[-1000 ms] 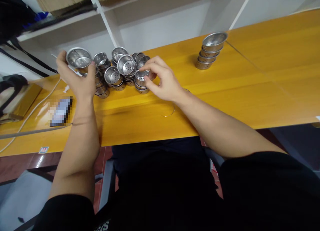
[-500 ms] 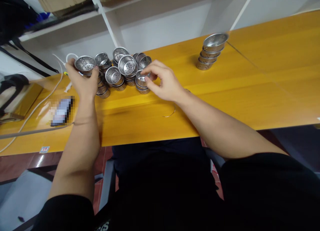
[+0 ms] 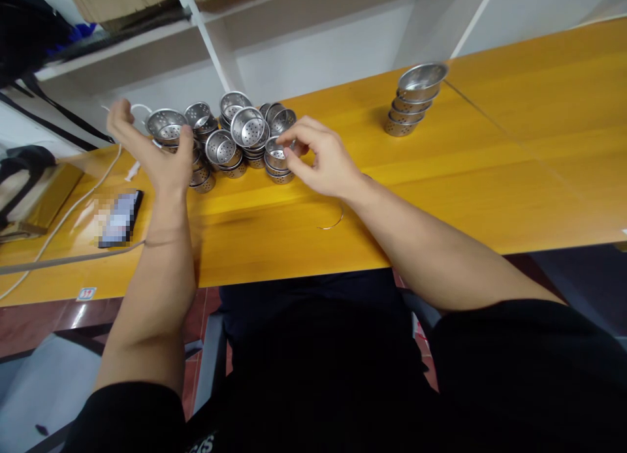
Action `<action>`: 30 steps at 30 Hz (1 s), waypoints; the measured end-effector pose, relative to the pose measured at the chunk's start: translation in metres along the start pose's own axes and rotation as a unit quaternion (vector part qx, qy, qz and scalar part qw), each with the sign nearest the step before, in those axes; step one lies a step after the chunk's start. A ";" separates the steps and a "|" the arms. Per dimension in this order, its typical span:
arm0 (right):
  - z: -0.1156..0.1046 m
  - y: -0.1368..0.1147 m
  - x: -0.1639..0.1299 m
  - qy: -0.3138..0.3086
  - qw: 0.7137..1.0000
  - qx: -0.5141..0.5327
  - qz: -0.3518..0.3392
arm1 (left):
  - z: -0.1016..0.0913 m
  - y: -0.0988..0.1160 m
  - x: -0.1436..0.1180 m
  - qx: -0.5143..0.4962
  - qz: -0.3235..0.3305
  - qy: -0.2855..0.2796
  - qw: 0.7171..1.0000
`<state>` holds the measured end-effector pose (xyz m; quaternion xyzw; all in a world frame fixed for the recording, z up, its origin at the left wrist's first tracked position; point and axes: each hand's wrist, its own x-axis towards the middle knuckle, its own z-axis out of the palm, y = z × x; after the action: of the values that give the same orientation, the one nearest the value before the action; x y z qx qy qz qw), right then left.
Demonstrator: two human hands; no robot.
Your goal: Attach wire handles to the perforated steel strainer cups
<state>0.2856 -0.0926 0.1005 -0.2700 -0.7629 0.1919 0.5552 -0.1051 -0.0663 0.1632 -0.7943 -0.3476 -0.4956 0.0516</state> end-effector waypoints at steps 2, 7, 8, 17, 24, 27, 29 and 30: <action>-0.006 0.006 0.003 0.022 0.999 -0.025 0.010 | 0.013 0.018 0.004 0.009 -0.033 0.103 0.994; -0.049 0.034 0.015 0.138 0.979 -0.146 -0.033 | 0.063 0.088 -0.008 -0.074 -0.041 -0.027 0.996; -0.061 0.041 0.018 0.170 0.967 -0.183 -0.058 | 0.070 0.100 -0.013 -0.088 -0.047 -0.077 0.992; -0.142 0.076 0.040 0.275 0.787 -0.393 0.389 | 0.096 0.092 -0.031 -0.238 -0.192 -0.401 0.863; -0.150 0.109 0.027 0.312 0.821 -0.314 0.360 | 0.104 0.079 -0.038 -0.222 -0.201 -0.371 0.879; -0.151 0.114 0.026 0.336 0.822 -0.298 0.350 | 0.105 0.077 -0.040 -0.216 -0.196 -0.368 0.883; -0.151 0.115 0.028 0.331 0.813 -0.306 0.369 | 0.106 0.075 -0.040 -0.212 -0.198 -0.366 0.885; -0.151 0.115 0.030 0.328 0.808 -0.311 0.380 | 0.106 0.074 -0.041 -0.210 -0.198 -0.363 0.886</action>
<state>0.4446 0.0146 0.1013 -0.7430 -0.3913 0.0404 0.5415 0.0085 -0.0973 0.0959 -0.8253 -0.3800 -0.2344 -0.3457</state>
